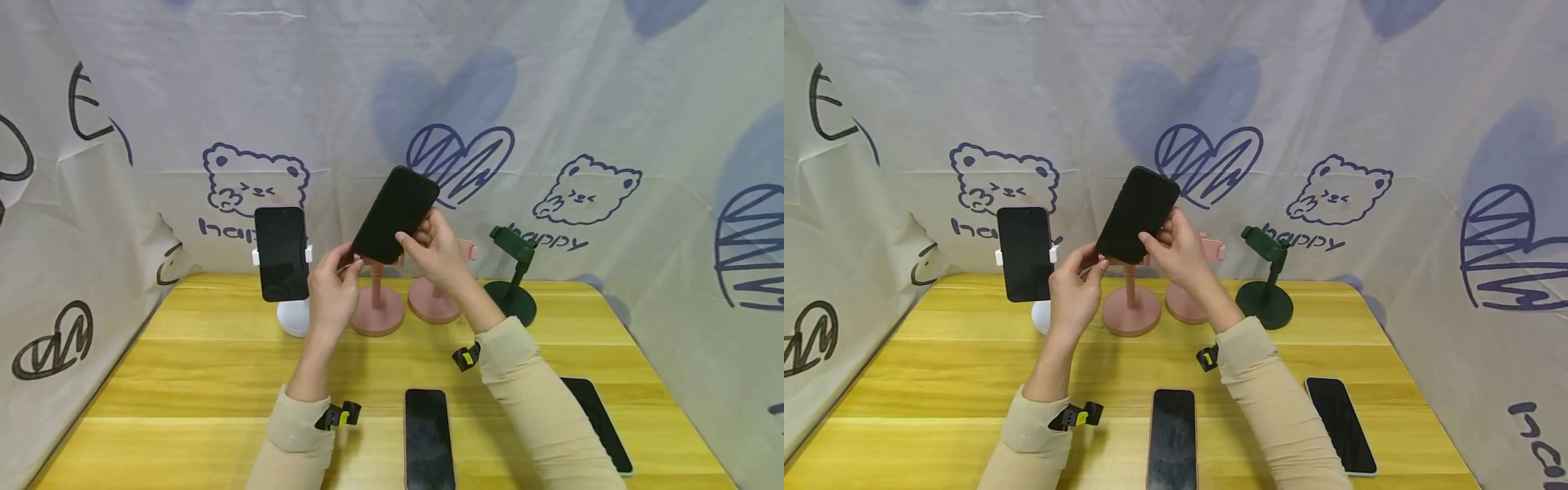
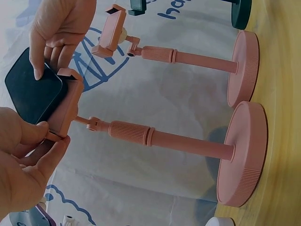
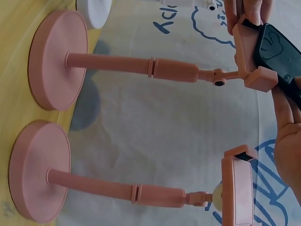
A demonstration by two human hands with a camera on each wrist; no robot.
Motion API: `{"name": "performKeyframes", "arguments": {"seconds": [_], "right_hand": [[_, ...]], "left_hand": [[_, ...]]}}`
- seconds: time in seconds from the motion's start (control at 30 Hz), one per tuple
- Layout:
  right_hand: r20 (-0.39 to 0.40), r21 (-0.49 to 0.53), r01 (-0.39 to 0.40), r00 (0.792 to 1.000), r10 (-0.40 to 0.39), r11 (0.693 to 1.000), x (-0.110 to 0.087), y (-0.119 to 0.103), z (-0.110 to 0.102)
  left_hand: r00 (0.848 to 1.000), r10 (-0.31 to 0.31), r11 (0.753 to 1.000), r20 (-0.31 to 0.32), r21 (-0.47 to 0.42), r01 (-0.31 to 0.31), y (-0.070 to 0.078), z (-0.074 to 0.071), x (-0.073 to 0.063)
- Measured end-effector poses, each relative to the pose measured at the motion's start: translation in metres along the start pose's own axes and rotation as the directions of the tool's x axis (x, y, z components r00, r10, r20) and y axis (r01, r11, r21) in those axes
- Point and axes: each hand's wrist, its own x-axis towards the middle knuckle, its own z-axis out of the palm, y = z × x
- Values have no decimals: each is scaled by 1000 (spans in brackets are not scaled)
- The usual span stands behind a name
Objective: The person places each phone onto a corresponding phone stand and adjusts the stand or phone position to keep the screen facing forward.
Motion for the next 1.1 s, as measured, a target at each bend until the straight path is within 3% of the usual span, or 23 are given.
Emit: {"name": "performKeyframes", "arguments": {"seconds": [0.2, 0.43, 0.83, 1.1], "right_hand": [[15, -21, -29, 999, 29, 999, 0, -1, -4], [19, -39, -9, 1000, 10, 999, 1, -2, -4], [23, -69, 20, 1000, -18, 997, 0, -4, -5], [30, -110, 21, 999, -18, 994, -1, -4, -6]], "left_hand": [[999, 43, 998, -27, 38, -42, -1, 1, -1], [996, 72, 995, -46, 71, -69, -1, 2, -2], [994, 94, 990, -60, 109, -87, 1, 0, -1], [996, 72, 991, -45, 120, -66, 0, -4, 0]]}}
